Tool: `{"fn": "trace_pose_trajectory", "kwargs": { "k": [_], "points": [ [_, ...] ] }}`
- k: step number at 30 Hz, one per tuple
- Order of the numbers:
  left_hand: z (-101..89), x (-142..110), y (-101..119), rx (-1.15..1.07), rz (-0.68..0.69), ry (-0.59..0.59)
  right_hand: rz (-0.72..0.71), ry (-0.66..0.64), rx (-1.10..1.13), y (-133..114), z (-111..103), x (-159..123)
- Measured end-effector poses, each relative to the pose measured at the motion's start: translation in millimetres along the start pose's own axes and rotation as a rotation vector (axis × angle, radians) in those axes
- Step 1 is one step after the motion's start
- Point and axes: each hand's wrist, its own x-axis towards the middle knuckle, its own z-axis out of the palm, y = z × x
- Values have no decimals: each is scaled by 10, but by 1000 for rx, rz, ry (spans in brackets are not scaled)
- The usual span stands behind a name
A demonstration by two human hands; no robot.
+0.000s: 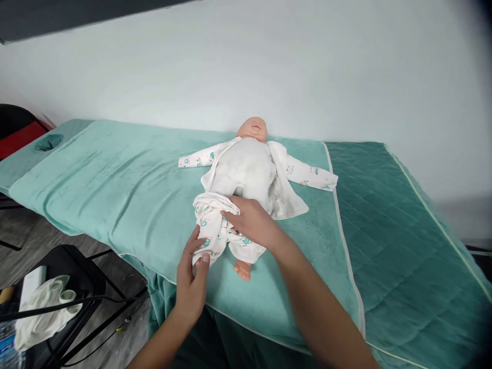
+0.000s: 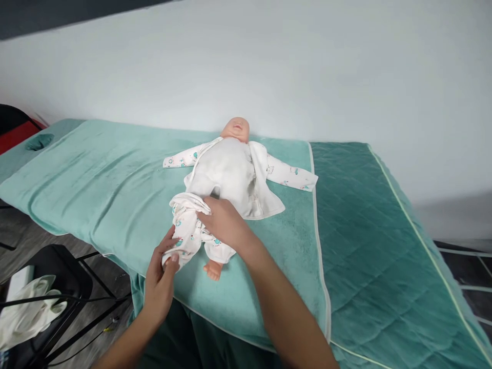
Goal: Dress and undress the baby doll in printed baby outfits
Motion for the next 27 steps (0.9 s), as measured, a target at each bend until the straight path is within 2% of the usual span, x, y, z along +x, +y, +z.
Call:
{"fn": "trace_pose_trajectory", "kwargs": {
  "k": [5,10,13,17,21,25,27],
  "points": [
    [-81,115,-16,-2,56,-123,-135,188,-342,28,43,1],
    [-100,543,-28,-77,3,-174,-124,245,-518,19,92,-11],
    [-48,835,-44,26,54,-209,-128,296,-643,-1,95,-18],
    [31,1104,-92,270,225,-196,-237,352,-704,48,38,10],
    [76,1279,-133,519,435,-160,-283,246,-568,142,-54,51],
    [93,1488,-136,604,667,-115,-303,64,-438,140,-89,54],
    [98,1589,-127,627,737,-126,-303,5,-407,105,-81,46]
  ]
}}
